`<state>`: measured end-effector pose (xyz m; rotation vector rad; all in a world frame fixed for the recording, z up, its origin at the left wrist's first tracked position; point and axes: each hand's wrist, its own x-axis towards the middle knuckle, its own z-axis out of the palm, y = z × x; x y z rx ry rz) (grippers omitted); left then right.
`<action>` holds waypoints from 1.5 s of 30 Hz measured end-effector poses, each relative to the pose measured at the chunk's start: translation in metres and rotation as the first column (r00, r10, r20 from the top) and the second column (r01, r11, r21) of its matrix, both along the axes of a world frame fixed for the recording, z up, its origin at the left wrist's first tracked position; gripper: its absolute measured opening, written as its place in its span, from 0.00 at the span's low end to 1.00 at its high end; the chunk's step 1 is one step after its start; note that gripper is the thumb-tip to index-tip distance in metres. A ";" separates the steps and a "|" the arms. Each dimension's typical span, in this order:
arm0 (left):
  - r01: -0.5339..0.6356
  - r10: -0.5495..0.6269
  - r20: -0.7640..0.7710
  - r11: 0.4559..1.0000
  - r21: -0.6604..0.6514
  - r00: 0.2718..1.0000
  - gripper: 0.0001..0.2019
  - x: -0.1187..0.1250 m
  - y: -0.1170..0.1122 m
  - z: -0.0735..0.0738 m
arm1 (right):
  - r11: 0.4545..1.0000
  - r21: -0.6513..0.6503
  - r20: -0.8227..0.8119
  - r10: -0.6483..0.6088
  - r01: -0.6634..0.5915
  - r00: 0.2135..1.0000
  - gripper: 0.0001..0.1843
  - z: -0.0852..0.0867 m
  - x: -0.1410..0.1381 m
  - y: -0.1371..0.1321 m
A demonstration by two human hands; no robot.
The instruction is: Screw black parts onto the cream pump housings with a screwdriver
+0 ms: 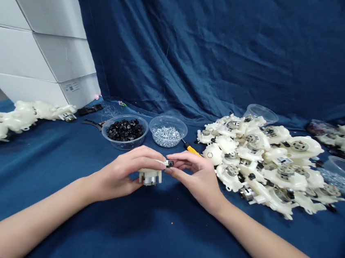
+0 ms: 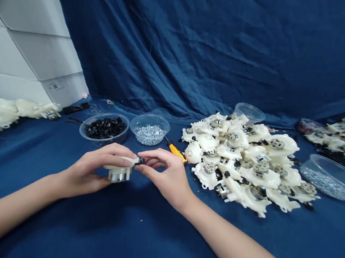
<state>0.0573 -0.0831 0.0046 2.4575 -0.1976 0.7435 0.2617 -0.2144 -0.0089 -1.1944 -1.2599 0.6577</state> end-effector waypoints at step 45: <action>-0.353 0.258 -0.504 0.930 -0.101 0.824 0.30 -0.008 0.005 0.019 | 0.923 -0.332 0.623 0.059 0.195 0.780 0.13 -0.005 0.009 0.005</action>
